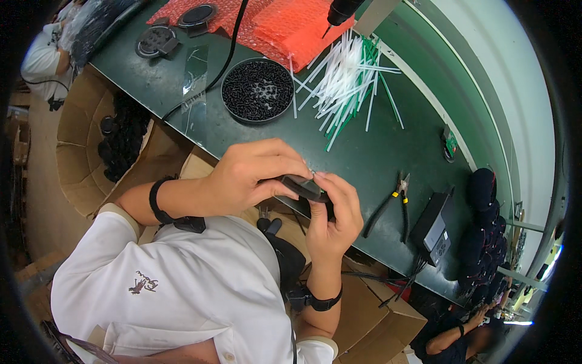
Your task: The person assembles small electronic devices by inserting green circuit boards into black circular housings. They use a soldering iron to secure components and pliers to trim excess wires. The person handles multiple units sequentially, placing finished items on the table.
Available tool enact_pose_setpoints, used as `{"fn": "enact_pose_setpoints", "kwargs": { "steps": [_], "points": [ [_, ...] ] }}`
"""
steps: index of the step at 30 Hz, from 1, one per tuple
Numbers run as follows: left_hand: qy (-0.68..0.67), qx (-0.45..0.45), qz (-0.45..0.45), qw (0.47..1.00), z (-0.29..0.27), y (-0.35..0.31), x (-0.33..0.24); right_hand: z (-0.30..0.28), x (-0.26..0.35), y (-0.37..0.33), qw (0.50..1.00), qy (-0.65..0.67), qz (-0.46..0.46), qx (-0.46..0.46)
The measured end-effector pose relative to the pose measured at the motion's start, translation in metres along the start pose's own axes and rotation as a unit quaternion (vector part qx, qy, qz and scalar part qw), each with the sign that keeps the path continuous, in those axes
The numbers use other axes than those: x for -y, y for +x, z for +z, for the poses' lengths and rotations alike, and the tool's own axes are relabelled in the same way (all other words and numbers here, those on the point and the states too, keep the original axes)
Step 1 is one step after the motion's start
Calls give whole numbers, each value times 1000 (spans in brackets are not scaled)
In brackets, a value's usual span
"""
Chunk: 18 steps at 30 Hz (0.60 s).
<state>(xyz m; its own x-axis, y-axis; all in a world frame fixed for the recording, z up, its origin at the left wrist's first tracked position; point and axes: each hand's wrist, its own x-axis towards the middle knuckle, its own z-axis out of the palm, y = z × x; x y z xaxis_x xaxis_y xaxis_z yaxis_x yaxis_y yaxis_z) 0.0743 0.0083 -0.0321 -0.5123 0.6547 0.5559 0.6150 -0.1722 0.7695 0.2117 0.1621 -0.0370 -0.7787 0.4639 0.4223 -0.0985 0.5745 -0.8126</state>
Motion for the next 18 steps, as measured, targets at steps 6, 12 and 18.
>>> {"fn": "enact_pose_setpoints", "kwargs": {
  "steps": [6, 12, 18],
  "points": [
    [2, 9, -23, 1000, -2, 0, -4, 1, -4, -3, 1000, 13, 0, -12],
    [-37, 28, -63, 997, -6, 2, -7, 1, -3, -2, 999, 26, -17, -8],
    [-48, 34, -75, 995, -7, 1, -7, 2, 1, 1, 998, 37, -48, -14]
  ]
}}
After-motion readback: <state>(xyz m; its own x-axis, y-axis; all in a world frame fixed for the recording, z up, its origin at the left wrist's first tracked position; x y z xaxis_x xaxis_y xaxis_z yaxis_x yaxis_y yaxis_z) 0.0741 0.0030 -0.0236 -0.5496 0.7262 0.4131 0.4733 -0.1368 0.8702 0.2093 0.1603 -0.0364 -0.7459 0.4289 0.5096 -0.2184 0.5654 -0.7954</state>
